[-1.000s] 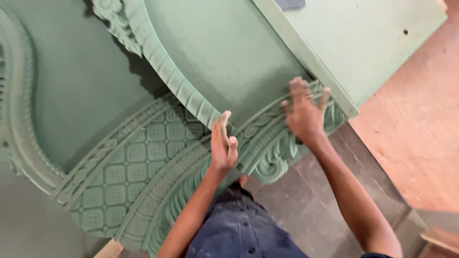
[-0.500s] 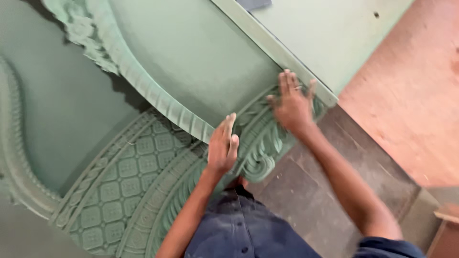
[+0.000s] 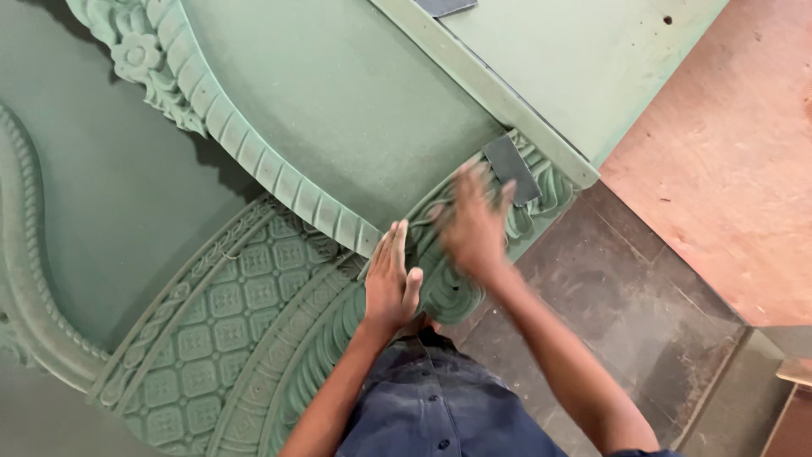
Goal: The person sands the carved edges of a large green wooden panel using a sanding block. They move along the length of the panel, smoothing the intricate relief patterns.
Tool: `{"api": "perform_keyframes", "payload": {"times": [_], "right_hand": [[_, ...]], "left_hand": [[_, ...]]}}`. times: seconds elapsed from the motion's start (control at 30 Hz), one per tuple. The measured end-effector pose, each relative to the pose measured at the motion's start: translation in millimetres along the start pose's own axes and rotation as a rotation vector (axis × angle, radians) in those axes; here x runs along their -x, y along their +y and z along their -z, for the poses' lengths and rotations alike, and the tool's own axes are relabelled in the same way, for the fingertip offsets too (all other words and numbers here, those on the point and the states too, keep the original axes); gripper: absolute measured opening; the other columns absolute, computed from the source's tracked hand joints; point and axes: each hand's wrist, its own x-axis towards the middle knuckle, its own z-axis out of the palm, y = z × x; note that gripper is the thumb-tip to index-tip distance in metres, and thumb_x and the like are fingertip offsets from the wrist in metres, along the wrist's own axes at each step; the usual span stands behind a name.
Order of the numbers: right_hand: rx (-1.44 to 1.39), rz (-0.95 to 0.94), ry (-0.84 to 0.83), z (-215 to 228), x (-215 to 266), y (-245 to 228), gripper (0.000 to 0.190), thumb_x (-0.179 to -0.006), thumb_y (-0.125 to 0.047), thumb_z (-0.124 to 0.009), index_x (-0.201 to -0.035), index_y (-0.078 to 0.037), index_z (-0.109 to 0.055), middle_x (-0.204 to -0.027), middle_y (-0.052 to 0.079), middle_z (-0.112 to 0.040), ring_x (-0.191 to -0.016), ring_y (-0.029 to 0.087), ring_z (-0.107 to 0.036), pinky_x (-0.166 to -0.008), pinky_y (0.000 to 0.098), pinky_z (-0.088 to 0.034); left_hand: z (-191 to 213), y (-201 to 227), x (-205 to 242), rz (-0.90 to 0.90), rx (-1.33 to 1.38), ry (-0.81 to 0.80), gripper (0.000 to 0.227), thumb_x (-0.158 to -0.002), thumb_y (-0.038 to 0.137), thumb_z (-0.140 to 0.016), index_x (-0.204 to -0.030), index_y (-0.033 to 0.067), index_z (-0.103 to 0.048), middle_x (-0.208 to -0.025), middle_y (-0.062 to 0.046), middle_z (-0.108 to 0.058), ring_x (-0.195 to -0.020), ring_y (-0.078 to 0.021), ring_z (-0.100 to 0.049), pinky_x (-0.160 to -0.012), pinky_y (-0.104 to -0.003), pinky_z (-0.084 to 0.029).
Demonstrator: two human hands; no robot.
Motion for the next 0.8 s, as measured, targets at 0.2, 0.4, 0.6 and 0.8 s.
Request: {"api": "perform_keyframes", "payload": {"times": [0.2,0.4,0.6,0.8], "right_hand": [[-0.139,0.366,-0.218,-23,39,26,0.064,-0.107,-0.04,-0.035,-0.161,-0.007,-0.026,-0.169,0.009,-0.021,-0.157,0.024,-0.015,-0.127,0.0438,-0.005],[-0.165,0.117,0.162,-21,-19,85,0.06,-0.11,-0.037,-0.045,-0.159,-0.006,-0.036,-0.168,0.013,-0.033,-0.157,0.03,-0.028,-0.128,0.0479,-0.011],[-0.124,0.237,0.117,-45,67,-22,0.072,-0.104,-0.044,-0.047,-0.16,-0.003,-0.032,-0.167,0.015,-0.029,-0.155,0.029,-0.028,-0.126,0.0556,-0.008],[-0.023,0.225,0.013,-8,16,15,0.07,-0.105,-0.045,-0.038,-0.161,-0.005,-0.027,-0.169,0.013,-0.026,-0.156,0.027,-0.023,-0.122,0.0629,0.004]], "left_hand": [[4,0,23,-0.046,-0.061,0.038,0.074,-0.112,0.052,-0.029,-0.155,-0.0079,-0.036,-0.157,-0.026,-0.047,-0.149,-0.043,-0.042,-0.123,-0.053,-0.034],[-7,-6,20,-0.095,-0.129,0.064,0.069,-0.112,0.05,-0.033,-0.152,-0.0054,-0.042,-0.155,-0.025,-0.051,-0.148,-0.0411,-0.046,-0.123,-0.052,-0.035],[1,-3,24,-0.068,0.061,0.17,0.064,-0.114,0.043,-0.035,-0.153,-0.0063,-0.041,-0.156,-0.024,-0.049,-0.15,-0.0434,-0.045,-0.124,-0.05,-0.037],[15,-7,34,-0.003,0.148,0.224,0.064,-0.114,0.043,-0.036,-0.154,-0.0067,-0.039,-0.157,-0.026,-0.049,-0.152,-0.0452,-0.043,-0.127,-0.05,-0.035]]}}
